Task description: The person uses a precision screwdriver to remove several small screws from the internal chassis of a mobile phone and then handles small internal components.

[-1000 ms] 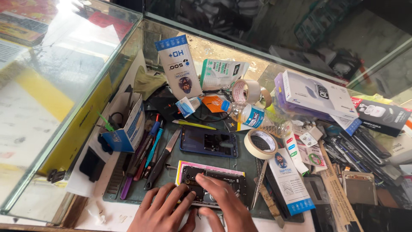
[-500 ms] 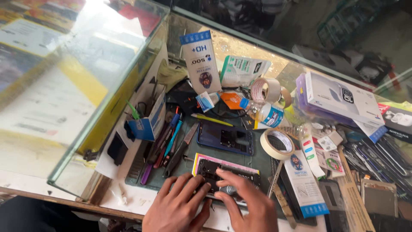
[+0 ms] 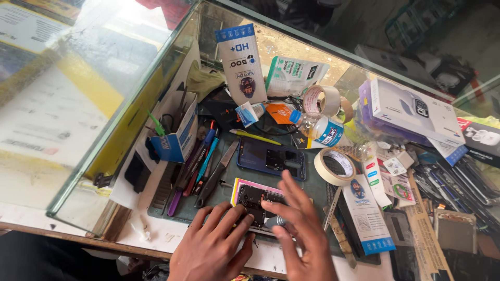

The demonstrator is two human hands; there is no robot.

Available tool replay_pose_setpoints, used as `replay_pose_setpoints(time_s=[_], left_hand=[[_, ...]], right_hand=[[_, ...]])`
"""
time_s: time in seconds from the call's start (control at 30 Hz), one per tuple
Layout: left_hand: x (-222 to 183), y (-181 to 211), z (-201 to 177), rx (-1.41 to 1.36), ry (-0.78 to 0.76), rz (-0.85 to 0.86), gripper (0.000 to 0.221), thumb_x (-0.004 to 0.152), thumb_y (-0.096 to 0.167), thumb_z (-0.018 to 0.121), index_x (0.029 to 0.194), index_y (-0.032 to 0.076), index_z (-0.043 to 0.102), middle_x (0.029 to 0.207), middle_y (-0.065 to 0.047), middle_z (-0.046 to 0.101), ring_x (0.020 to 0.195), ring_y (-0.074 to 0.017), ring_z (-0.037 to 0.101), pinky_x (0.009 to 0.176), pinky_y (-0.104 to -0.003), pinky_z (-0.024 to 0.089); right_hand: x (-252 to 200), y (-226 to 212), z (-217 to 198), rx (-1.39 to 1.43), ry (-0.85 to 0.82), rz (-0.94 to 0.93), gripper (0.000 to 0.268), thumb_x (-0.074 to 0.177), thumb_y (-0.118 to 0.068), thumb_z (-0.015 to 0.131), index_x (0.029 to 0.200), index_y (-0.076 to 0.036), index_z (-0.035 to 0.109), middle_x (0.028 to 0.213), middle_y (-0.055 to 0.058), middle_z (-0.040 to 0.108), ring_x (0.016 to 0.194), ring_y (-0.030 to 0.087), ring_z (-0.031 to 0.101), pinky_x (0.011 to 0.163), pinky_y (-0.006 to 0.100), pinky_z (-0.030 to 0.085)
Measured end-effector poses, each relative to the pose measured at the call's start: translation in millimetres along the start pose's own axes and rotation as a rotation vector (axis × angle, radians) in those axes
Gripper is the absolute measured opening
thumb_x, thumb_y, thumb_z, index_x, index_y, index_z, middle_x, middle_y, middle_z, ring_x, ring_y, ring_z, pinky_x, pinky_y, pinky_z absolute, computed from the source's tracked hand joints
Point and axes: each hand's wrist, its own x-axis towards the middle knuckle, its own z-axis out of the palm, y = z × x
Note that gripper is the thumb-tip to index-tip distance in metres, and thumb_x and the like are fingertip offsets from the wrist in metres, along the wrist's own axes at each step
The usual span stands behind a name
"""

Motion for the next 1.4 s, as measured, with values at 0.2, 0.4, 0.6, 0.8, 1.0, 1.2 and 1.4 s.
replay_pose_setpoints(time_s=[0.2,0.4,0.6,0.8,1.0,1.2,1.4], left_hand=[[-3,2,0,-0.003,0.014,-0.004,0.040,0.082,0.026,0.073,0.116,0.006,0.071,0.120,-0.010,0.067,0.116,-0.0305,0.061,0.095,-0.045,0.046],[-2,-1,2,-0.004,-0.012,-0.009,0.041,0.081,0.029,0.075,0.115,0.006,0.072,0.117,-0.011,0.066,0.115,-0.0311,0.061,0.093,-0.046,0.046],[2,2,-1,0.013,0.002,-0.002,0.041,0.081,0.030,0.075,0.114,0.006,0.071,0.117,-0.011,0.067,0.114,-0.0307,0.061,0.092,-0.046,0.046],[-3,0,4,-0.017,0.005,-0.015,0.040,0.079,0.026,0.075,0.115,0.007,0.071,0.119,-0.009,0.067,0.115,-0.0303,0.060,0.093,-0.045,0.046],[-2,-21,18,0.054,0.102,0.138,0.046,0.071,0.022,0.075,0.115,0.008,0.071,0.120,-0.006,0.065,0.119,-0.0300,0.060,0.095,-0.046,0.045],[-18,-29,38,0.064,-0.013,0.152,0.048,0.068,0.023,0.075,0.113,0.006,0.073,0.116,-0.008,0.066,0.118,-0.0337,0.060,0.093,-0.052,0.046],[-21,-31,47,0.060,-0.045,0.120,0.045,0.072,0.023,0.075,0.114,0.009,0.074,0.116,-0.009,0.066,0.116,-0.0341,0.060,0.094,-0.053,0.045]], right_hand=[[4,-4,6,-0.186,0.107,0.261,0.032,0.085,-0.013,0.089,0.114,-0.011,0.074,0.106,0.005,0.083,0.105,0.019,0.076,0.089,0.030,0.060],[0,6,2,0.088,-0.059,0.127,0.046,0.090,0.007,0.055,0.133,-0.006,0.058,0.127,0.013,0.077,0.119,0.028,0.071,0.096,0.038,0.061],[1,-2,-3,-0.152,-0.104,-0.203,0.054,0.087,0.000,0.071,0.138,-0.002,0.052,0.134,0.023,0.068,0.129,0.041,0.060,0.098,0.045,0.053],[7,-8,3,-0.249,0.064,-0.020,0.047,0.086,-0.016,0.088,0.127,-0.014,0.066,0.121,0.011,0.078,0.117,0.025,0.078,0.092,0.036,0.062],[14,-8,13,-0.038,-0.010,0.132,0.047,0.083,0.000,0.072,0.130,-0.011,0.070,0.110,0.008,0.083,0.105,0.024,0.077,0.082,0.034,0.066],[1,16,11,-0.040,-0.042,0.114,0.056,0.081,0.011,0.068,0.133,-0.007,0.062,0.120,0.015,0.077,0.112,0.024,0.077,0.082,0.037,0.061],[-18,31,9,-0.041,0.078,0.072,0.065,0.082,-0.002,0.084,0.143,-0.009,0.064,0.135,0.012,0.074,0.111,0.021,0.076,0.092,0.033,0.066]])
